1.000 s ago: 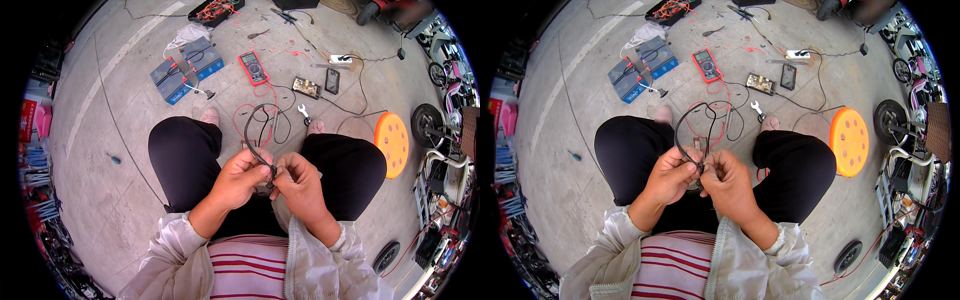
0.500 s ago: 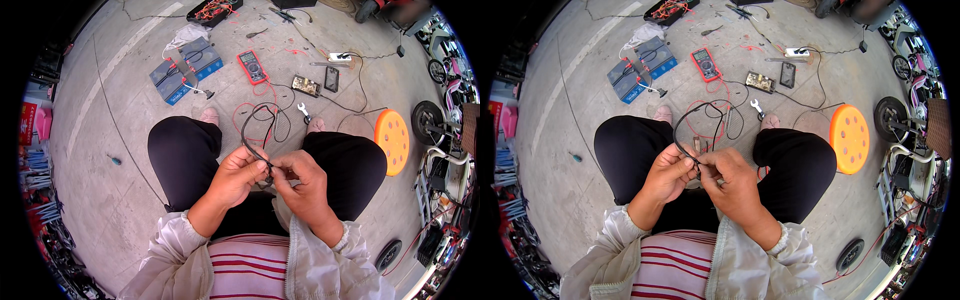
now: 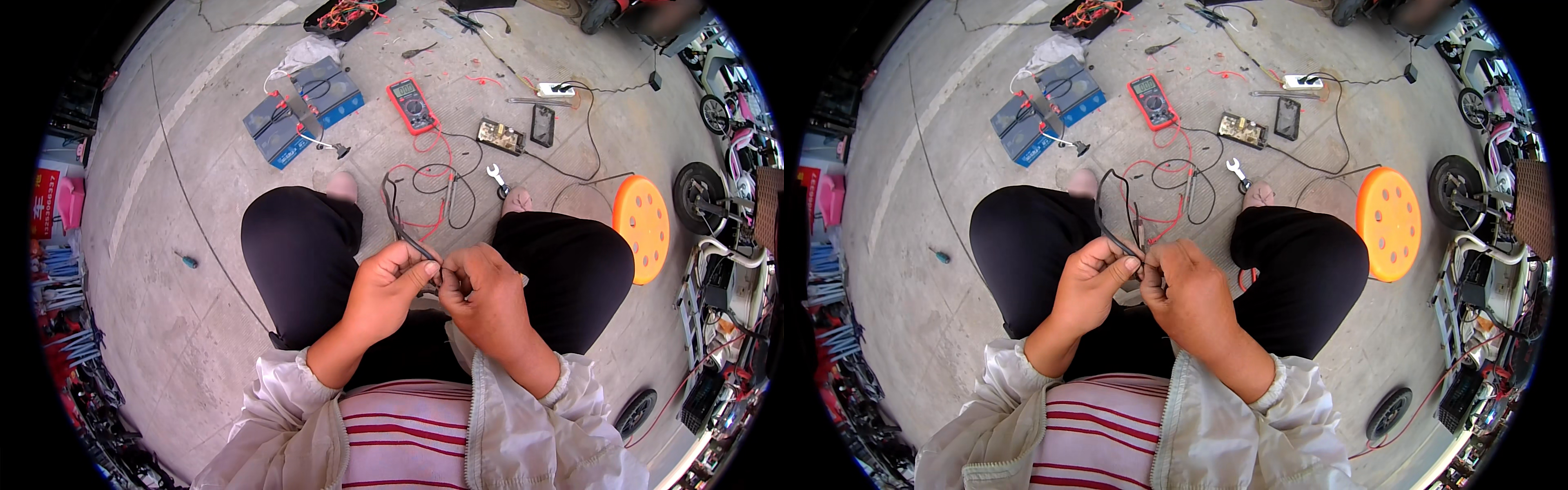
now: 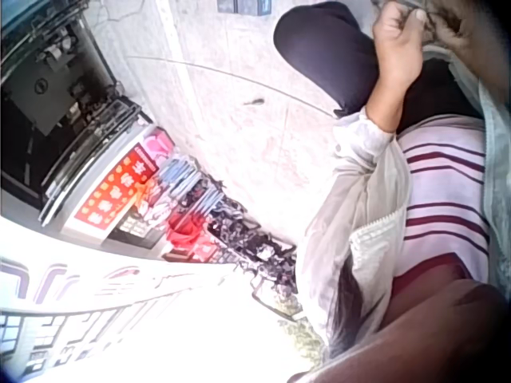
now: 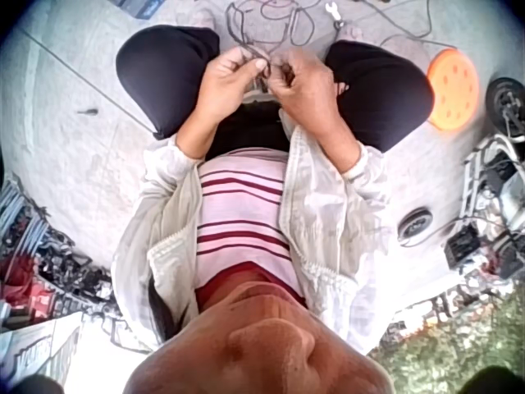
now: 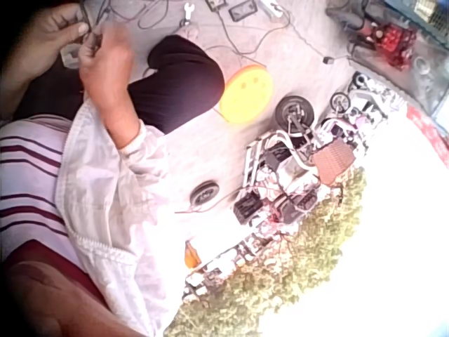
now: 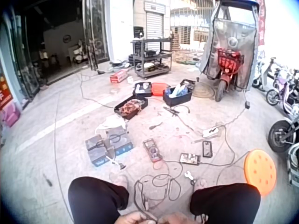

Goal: The person sits on a low stool and works on a black electrical cable, stripping and twisting the wire ends by hand. They repeatedly adjust the cable and appear to be preparing or repairing the connection.

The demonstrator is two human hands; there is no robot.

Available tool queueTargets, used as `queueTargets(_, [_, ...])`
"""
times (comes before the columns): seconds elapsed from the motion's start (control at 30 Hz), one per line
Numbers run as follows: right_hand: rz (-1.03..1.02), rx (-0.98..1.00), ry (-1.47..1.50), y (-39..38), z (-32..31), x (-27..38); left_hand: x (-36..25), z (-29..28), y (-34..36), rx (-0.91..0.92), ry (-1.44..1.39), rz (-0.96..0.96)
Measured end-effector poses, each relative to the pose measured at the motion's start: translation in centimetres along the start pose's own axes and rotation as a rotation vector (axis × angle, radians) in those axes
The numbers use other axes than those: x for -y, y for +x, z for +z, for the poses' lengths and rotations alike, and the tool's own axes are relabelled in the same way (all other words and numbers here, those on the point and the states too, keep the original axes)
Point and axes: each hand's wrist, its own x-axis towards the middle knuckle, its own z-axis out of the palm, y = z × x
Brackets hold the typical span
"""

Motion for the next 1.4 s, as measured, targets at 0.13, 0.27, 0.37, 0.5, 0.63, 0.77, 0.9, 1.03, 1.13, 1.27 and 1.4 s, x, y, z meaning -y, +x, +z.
queueTargets(0.13, [0.509, 0.162, 0.781, -0.1, 0.3, -0.5, 0.2, -0.4, 0.1, 0.082, -0.187, -0.021])
queueTargets(0.27, [0.69, 0.244, 1.11, 0.3, 0.0, -0.5, 0.1, -0.4, 0.2, 0.138, -0.346, -0.031])
queueTargets(0.37, [0.705, 0.286, 1.231, 0.1, -0.1, -1.0, 0.0, -0.4, 0.2, 0.157, -0.418, -0.035])
queueTargets(0.5, [0.706, 0.238, 1.25, 0.2, -0.6, -0.9, 0.2, -0.7, 0.3, 0.183, -0.473, -0.018])
queueTargets(0.63, [0.564, 0.149, 1.005, 0.0, -0.6, 0.5, 0.7, -1.1, 0.3, 0.186, -0.444, -0.021])
queueTargets(0.77, [0.458, 0.148, 0.851, -0.5, -0.3, 0.2, 0.1, -0.9, 0.1, 0.163, -0.401, -0.022])
queueTargets(0.9, [0.411, 0.168, 0.755, -0.6, -0.4, 0.2, 0.2, -1.1, -0.1, 0.167, -0.363, -0.039])
queueTargets(1.03, [0.343, 0.142, 0.661, -0.7, -0.2, 0.1, -0.4, -0.7, -0.2, 0.182, -0.365, -0.007])
queueTargets(1.13, [0.407, 0.189, 0.744, -0.4, -0.3, 0.1, -0.2, -0.9, -0.2, 0.209, -0.332, -0.001])
queueTargets(1.27, [0.708, 0.38, 1.204, 0.7, -1.4, -0.5, -0.5, -1.0, -0.3, 0.255, -0.378, 0.022])
queueTargets(1.4, [0.667, 0.365, 1.198, 0.8, -1.4, -0.2, -0.3, -1.1, -0.2, 0.228, -0.477, 0.041])
